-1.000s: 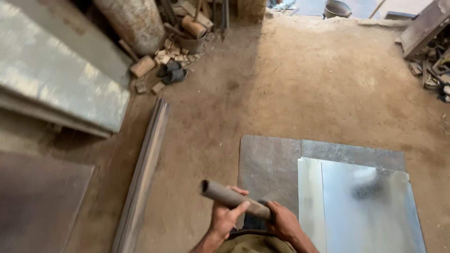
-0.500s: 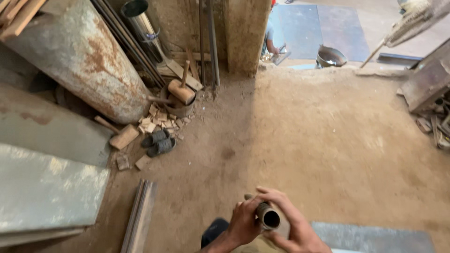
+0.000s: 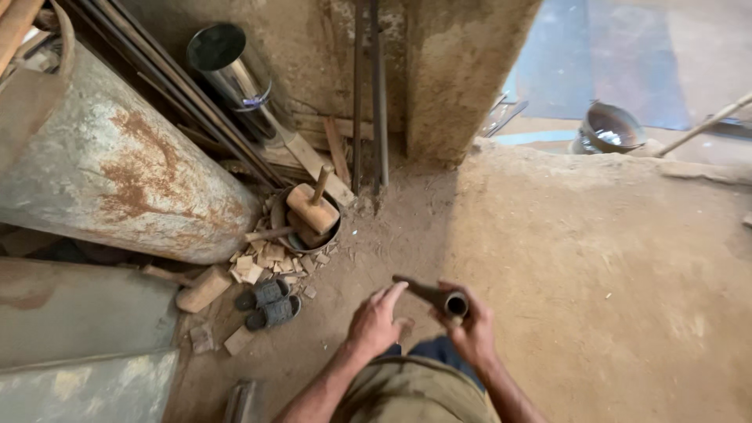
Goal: The person sits on the floor and hammers galvanized sheet metal pieces over a metal pipe using a wooden mallet, bending them into angled fittings. They reposition and turn the metal pieces repeatedly, then stand up holding a metal piece at the end.
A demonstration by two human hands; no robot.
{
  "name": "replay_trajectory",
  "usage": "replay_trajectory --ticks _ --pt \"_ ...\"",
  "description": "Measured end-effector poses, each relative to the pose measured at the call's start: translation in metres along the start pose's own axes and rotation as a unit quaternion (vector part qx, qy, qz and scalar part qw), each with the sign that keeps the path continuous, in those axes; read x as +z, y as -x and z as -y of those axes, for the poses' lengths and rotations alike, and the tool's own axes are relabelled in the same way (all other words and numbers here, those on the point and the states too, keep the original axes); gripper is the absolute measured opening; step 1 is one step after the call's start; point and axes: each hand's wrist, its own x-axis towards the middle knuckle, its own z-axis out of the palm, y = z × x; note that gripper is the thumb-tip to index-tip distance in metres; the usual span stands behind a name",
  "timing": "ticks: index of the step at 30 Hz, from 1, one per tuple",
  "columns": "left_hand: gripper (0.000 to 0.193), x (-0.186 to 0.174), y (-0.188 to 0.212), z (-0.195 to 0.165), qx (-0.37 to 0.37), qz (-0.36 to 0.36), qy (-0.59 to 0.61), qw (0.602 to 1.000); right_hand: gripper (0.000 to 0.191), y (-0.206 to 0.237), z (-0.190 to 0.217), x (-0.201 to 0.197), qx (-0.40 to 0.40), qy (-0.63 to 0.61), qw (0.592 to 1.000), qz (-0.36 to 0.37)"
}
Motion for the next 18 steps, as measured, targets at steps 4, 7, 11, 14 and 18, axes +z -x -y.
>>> replay_trajectory --ticks 4,7,11,14,18 --pt "0.067 -0.049 -0.068 0.057 -0.106 0.049 -0.005 0.993 0.042 -0.131 -0.050 0.029 0.050 -0.084 0.994 -0.046" --pt "0.068 -0.071 -0.110 0.108 -0.179 0.021 -0.033 0.983 0.041 -0.249 -0.090 0.064 0.064 -0.147 0.985 -0.058" --pt "0.066 -0.060 -0.128 0.174 -0.348 -0.038 0.003 0.937 0.043 -0.407 -0.118 0.115 0.071 -0.183 0.978 -0.069" --pt "0.065 -0.030 -0.138 0.218 -0.482 0.011 0.064 0.874 0.045 -0.518 -0.112 0.145 0.092 -0.161 0.980 -0.077" --pt "0.075 0.008 -0.160 0.238 -0.419 -0.080 0.161 0.890 0.042 -0.635 -0.101 0.171 0.145 -0.073 0.982 -0.098"
